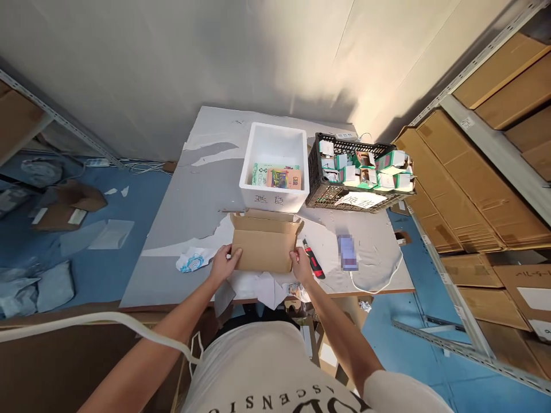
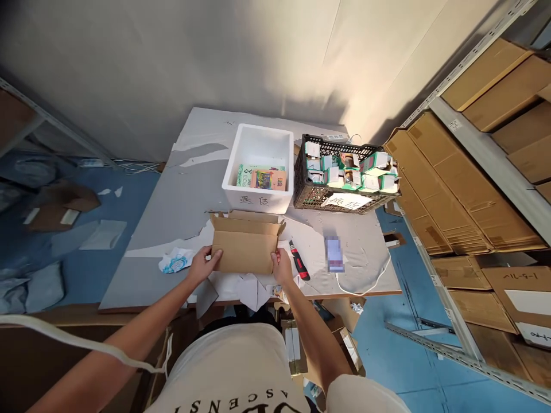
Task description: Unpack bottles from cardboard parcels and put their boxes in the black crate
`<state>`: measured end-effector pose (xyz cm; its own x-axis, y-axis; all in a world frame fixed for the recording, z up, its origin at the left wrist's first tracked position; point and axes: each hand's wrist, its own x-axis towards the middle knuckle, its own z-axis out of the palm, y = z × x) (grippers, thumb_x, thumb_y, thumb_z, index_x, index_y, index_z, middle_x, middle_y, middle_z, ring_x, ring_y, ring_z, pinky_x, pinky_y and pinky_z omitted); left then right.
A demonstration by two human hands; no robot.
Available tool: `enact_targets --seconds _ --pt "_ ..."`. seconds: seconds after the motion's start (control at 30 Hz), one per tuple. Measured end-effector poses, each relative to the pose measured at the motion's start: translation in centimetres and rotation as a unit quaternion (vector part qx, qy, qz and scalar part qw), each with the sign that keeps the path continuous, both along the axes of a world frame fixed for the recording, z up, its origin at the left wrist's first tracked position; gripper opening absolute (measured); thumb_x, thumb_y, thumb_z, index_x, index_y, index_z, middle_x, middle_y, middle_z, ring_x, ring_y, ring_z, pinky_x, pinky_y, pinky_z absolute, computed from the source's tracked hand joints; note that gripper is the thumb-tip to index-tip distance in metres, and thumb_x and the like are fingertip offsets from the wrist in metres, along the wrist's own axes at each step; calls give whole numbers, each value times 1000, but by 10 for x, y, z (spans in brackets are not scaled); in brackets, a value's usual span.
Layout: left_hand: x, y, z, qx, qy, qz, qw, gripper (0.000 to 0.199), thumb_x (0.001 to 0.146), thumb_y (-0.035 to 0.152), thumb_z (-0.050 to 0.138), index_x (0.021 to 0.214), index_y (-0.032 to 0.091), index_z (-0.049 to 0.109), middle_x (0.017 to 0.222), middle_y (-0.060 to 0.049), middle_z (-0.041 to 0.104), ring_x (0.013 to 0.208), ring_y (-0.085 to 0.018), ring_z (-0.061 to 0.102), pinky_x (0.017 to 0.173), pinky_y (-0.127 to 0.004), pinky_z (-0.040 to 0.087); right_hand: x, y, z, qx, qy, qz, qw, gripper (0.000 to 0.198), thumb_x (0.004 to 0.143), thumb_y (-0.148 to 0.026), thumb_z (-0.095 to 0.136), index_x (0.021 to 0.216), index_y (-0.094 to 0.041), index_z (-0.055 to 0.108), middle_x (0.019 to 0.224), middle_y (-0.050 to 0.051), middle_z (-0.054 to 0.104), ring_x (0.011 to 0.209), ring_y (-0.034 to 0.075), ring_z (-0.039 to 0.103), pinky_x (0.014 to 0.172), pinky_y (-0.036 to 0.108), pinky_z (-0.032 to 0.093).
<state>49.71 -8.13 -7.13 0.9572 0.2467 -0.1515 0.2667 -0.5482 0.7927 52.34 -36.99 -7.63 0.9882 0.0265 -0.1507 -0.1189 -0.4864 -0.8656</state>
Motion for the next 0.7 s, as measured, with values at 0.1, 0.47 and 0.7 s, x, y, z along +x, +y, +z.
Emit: enact_targets --seconds 0.1,0.47,0.7 --pt "-10 -4 -3 18 49 -23 998 47 75 53 51 99 16 67 91 -9 64 83 -24 61 79 -37 51 -11 0 -7 -63 46 -17 997 24 87 -41 40 83 -22 53 85 7 67 80 22 62 70 33 48" --pt "-22 5 -36 -107 97 1 990 53 74 53 45 105 15 67 108 -11 69 99 -28 64 86 -39 50 -15 2 -27 -47 42 -37 997 40 89 -44 32 91 -19 63 90 8 69 82 20 63 73 34 51" --pt "-57 20 -60 -89 101 -86 987 61 59 31 56 118 16 60 108 -10 70 99 -28 64 88 -42 50 -64 -22 -50 -18 22 20 999 48 69 -23 56 117 -18 58 121 14 60 108 27 60 92 48 49"
